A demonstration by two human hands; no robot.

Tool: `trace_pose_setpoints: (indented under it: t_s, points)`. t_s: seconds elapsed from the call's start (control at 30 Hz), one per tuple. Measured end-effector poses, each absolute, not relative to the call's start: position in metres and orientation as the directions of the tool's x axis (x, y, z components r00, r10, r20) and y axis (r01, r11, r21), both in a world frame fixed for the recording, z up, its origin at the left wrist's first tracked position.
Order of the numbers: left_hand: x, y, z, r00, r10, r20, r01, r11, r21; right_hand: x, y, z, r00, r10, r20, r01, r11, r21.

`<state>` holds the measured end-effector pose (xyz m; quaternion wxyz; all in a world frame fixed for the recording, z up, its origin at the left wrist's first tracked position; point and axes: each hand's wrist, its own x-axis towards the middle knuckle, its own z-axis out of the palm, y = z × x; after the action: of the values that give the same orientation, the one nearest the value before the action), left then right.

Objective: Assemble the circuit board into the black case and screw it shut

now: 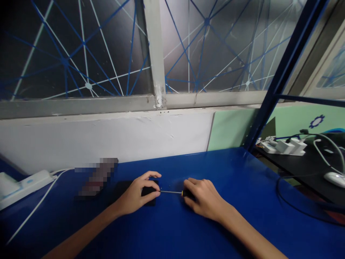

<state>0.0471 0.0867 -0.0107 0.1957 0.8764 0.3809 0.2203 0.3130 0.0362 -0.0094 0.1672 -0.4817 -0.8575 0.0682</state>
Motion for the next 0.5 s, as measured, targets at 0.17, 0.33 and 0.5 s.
trace_pose_setpoints:
  t_s: [0.17,0.33,0.5]
  points:
    - [0.050,0.087,-0.014,0.588,0.765,0.262,0.589,-0.628,0.509,0.322,0.041,-0.008,-0.430,0.870,0.242,0.833,0.485,-0.266]
    - [0.027,0.095,0.005,0.719,0.688,0.100,0.589,-0.679,0.437,0.331,0.048,-0.008,-0.383,0.892,0.241,0.861,0.439,-0.257]
    - [0.021,0.096,0.020,0.707,0.690,0.154,0.561,-0.680,0.472,0.331,0.048,-0.008,-0.391,0.887,0.247,0.848,0.452,-0.279]
